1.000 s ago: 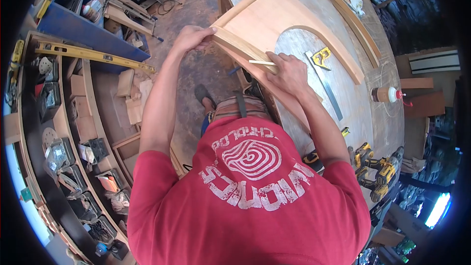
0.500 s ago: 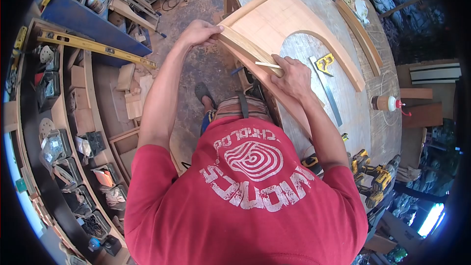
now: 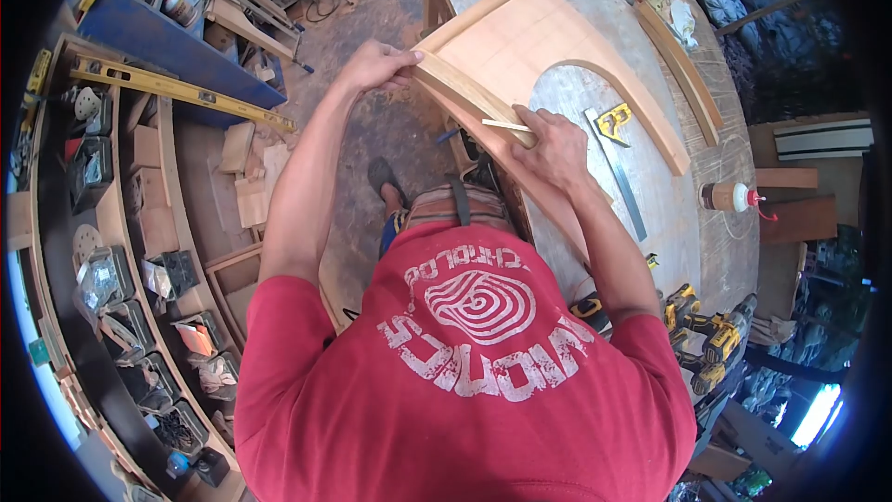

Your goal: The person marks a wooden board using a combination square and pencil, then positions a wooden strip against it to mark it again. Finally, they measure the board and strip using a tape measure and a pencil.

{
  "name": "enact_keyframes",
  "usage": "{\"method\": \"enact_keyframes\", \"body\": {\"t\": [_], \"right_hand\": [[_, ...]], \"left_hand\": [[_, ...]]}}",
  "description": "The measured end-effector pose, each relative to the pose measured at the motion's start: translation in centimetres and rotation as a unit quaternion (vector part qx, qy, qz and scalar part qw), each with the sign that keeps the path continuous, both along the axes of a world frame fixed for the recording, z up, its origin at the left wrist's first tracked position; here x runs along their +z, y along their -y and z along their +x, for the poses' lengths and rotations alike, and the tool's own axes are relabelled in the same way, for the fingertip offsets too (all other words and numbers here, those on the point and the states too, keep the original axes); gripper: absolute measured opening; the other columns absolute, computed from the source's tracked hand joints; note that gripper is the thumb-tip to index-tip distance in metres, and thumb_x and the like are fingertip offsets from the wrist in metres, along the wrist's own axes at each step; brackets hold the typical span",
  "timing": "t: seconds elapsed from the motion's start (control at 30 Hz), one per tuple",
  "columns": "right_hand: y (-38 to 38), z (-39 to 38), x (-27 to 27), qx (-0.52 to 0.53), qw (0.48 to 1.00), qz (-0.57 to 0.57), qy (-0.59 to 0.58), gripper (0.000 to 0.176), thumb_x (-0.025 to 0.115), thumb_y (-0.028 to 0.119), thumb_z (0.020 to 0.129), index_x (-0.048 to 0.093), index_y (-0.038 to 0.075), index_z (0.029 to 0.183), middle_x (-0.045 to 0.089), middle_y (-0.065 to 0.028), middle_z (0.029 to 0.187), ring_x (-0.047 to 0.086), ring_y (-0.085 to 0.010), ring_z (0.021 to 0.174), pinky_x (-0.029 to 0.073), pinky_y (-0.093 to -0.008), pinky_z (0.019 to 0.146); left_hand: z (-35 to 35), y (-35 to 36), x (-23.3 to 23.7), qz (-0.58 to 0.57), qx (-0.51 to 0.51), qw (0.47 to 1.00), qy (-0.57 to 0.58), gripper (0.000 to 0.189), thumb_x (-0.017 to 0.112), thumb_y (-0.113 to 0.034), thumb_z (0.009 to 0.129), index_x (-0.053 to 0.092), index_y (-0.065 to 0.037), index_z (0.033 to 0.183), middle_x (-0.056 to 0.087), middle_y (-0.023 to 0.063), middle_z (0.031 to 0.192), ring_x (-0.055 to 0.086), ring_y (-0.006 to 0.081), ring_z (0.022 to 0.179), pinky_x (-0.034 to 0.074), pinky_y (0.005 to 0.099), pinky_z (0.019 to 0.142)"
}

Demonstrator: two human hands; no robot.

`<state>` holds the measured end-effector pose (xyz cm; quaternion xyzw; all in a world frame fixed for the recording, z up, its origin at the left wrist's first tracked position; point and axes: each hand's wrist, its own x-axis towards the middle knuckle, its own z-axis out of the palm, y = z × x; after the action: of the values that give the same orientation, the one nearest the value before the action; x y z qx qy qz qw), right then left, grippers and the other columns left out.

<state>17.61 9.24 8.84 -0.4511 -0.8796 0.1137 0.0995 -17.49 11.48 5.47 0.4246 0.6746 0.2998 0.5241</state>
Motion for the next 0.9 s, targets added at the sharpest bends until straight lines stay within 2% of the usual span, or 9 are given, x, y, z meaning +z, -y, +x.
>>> {"method": "enact_keyframes", "body": {"t": [0.23,0.43,0.77,0.9], "right_hand": [[0.0,-0.2,0.0,-0.002,1.0,-0.007,0.005,0.053,0.076,0.03,0.076,0.07,0.016,0.128,0.072,-0.009,0.098,0.071,-0.0323,0.092,0.058,-0.0451,0.081],[-0.1,-0.4,0.1,-0.007,1.0,-0.016,0.012,0.054,0.076,0.03,0.076,0.07,0.017,0.129,0.072,-0.0092,0.098,0.07,-0.0328,0.093,0.057,-0.0452,0.081],[-0.1,-0.5,0.1,-0.013,0.999,-0.024,0.017,0.054,0.076,0.03,0.076,0.071,0.016,0.128,0.072,-0.0094,0.098,0.07,-0.033,0.093,0.057,-0.0453,0.082],[-0.4,-0.1,-0.7,0.001,1.0,0.015,-0.012,0.056,0.077,0.03,0.074,0.072,0.016,0.128,0.071,-0.0081,0.092,0.071,-0.0296,0.085,0.058,-0.0423,0.077]], "left_hand": [[0.4,0.3,0.1,-0.01,0.031,0.999,0.028,0.059,0.079,-0.045,0.09,0.072,0.009,0.115,0.075,0.0186,0.104,0.074,0.0219,0.09,0.061,0.0283,0.074],[1.0,1.0,-0.7,-0.01,0.11,0.992,0.066,0.064,0.082,-0.043,0.088,0.07,0.011,0.12,0.074,0.0221,0.11,0.075,0.0266,0.094,0.063,0.0322,0.078],[1.4,2.1,-1.3,-0.002,0.156,0.975,0.156,0.066,0.082,-0.041,0.088,0.066,0.009,0.127,0.071,0.0243,0.118,0.074,0.0287,0.1,0.061,0.0351,0.084],[1.5,2.0,-1.5,0.006,0.162,0.974,0.158,0.066,0.082,-0.04,0.087,0.065,0.009,0.127,0.071,0.0249,0.117,0.074,0.0287,0.099,0.062,0.0356,0.084]]}}
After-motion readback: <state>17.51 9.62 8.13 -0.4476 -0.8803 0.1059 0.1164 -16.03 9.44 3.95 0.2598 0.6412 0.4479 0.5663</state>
